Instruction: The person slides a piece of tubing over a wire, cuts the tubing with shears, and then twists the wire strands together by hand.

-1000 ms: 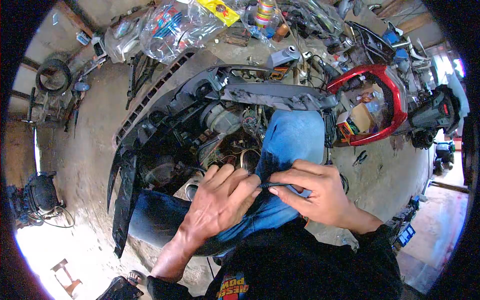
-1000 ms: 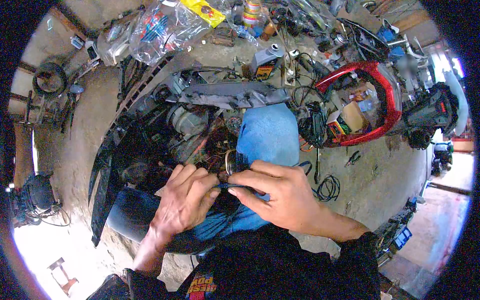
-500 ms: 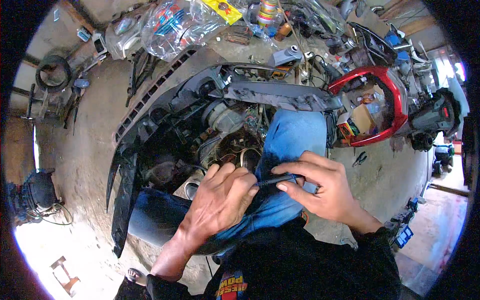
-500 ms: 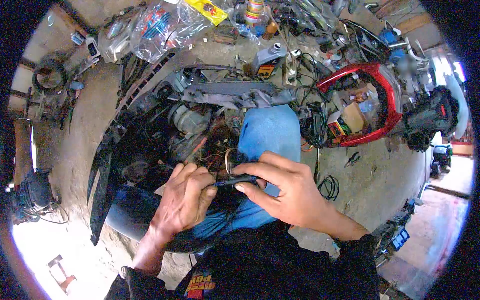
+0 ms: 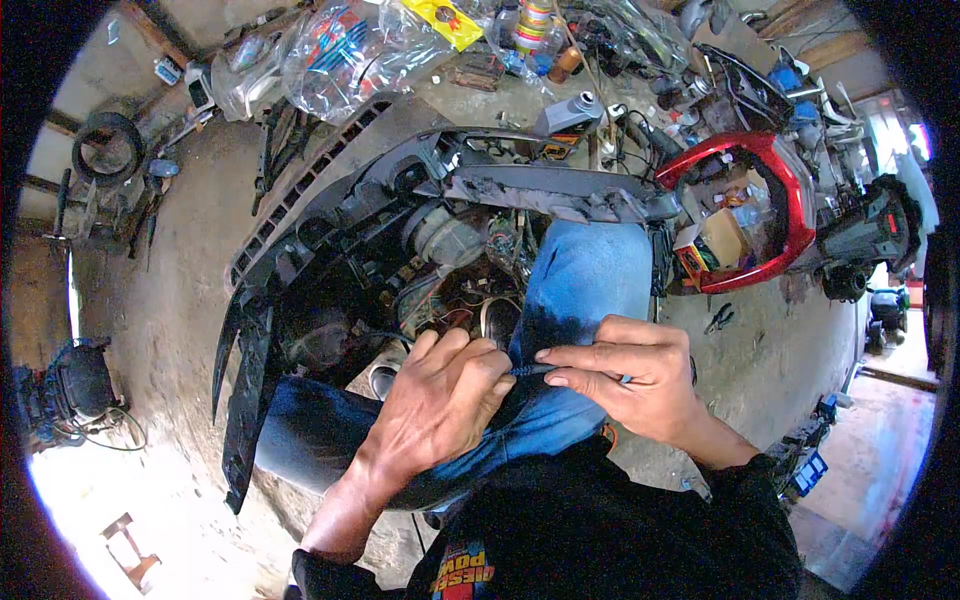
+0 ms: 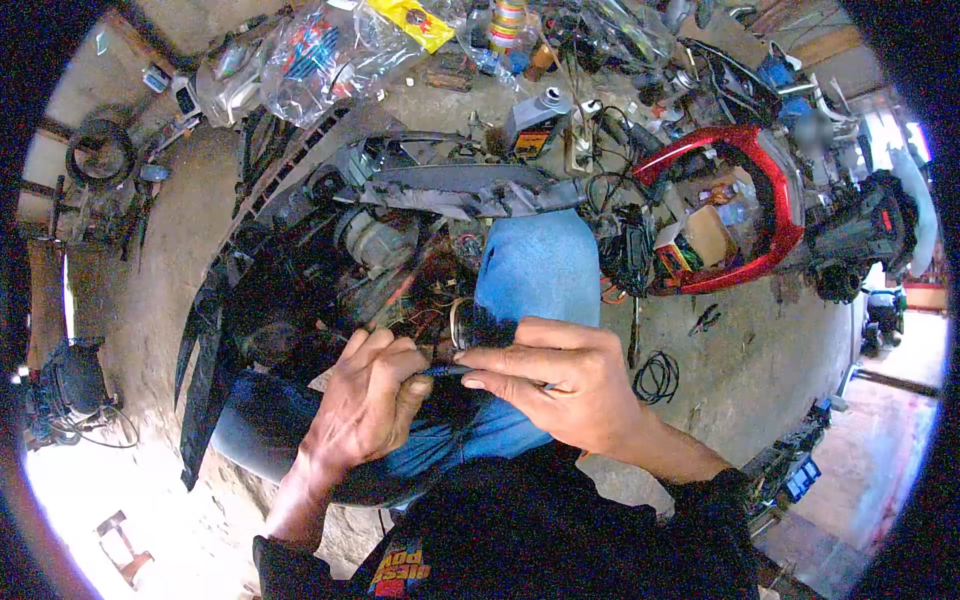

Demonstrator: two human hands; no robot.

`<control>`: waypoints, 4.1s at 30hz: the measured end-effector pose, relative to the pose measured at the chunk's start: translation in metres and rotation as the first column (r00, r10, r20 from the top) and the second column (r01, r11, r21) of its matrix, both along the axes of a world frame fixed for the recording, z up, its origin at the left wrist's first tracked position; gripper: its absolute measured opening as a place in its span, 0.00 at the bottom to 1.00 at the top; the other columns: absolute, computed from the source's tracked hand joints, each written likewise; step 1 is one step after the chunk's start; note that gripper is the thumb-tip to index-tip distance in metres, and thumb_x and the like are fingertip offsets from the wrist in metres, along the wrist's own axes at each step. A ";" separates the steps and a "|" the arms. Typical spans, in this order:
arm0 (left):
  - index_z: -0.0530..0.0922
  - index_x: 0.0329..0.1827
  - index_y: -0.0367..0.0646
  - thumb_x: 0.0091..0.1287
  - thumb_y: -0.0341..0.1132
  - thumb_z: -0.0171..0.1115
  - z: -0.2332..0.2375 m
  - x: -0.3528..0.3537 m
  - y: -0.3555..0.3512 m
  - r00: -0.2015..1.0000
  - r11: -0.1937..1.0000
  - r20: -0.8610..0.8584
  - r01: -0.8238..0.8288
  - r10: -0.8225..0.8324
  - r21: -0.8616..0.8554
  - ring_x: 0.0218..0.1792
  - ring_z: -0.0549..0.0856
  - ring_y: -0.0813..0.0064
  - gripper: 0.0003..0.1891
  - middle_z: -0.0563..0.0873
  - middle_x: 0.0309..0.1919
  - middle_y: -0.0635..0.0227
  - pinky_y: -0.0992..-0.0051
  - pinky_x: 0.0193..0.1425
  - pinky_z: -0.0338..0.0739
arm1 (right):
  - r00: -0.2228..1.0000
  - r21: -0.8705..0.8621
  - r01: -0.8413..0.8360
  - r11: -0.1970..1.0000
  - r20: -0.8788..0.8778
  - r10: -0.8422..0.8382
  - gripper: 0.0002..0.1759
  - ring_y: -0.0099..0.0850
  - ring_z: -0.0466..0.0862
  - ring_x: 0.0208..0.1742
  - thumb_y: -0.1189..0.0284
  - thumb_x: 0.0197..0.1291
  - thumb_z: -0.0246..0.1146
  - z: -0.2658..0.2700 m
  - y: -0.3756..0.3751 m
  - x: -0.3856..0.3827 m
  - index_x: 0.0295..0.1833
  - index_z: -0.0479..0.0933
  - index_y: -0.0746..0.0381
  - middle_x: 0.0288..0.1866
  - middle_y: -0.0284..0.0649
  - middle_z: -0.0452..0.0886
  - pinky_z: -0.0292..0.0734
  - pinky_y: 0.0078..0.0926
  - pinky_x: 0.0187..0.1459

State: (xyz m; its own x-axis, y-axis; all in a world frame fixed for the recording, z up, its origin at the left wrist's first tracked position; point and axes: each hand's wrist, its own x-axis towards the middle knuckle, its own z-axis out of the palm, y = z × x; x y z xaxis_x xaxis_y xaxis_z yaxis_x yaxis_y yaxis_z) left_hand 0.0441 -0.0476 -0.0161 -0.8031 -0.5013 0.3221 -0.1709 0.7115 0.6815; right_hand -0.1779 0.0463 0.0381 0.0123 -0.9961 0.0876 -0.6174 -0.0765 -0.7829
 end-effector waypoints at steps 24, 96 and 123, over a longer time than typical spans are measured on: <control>0.74 0.50 0.44 0.66 0.31 0.69 -0.004 0.001 -0.001 0.999 1.000 -0.042 0.020 -0.019 0.010 0.39 0.80 0.60 0.14 0.82 0.41 0.64 0.61 0.45 0.72 | 0.999 0.006 -0.018 1.000 -0.038 0.018 0.14 0.28 0.73 0.22 0.73 0.55 0.78 0.004 -0.003 -0.003 0.48 0.90 0.60 0.24 0.36 0.74 0.67 0.31 0.24; 0.77 0.47 0.40 0.65 0.29 0.69 0.003 0.004 -0.008 0.999 0.995 0.046 -0.003 -0.001 0.098 0.42 0.81 0.54 0.11 0.80 0.39 0.59 0.57 0.50 0.77 | 0.992 0.011 -0.077 0.997 -0.098 0.078 0.15 0.27 0.78 0.26 0.71 0.55 0.78 -0.002 -0.004 -0.008 0.50 0.90 0.57 0.29 0.36 0.80 0.72 0.27 0.27; 0.76 0.42 0.40 0.65 0.25 0.66 -0.009 -0.001 0.000 0.995 0.987 -0.021 -0.090 0.094 0.134 0.35 0.81 0.55 0.08 0.80 0.33 0.59 0.60 0.41 0.74 | 0.998 -0.203 -0.048 0.978 -0.059 0.036 0.17 0.31 0.87 0.34 0.79 0.49 0.78 -0.026 -0.013 0.017 0.48 0.90 0.64 0.40 0.39 0.85 0.83 0.27 0.34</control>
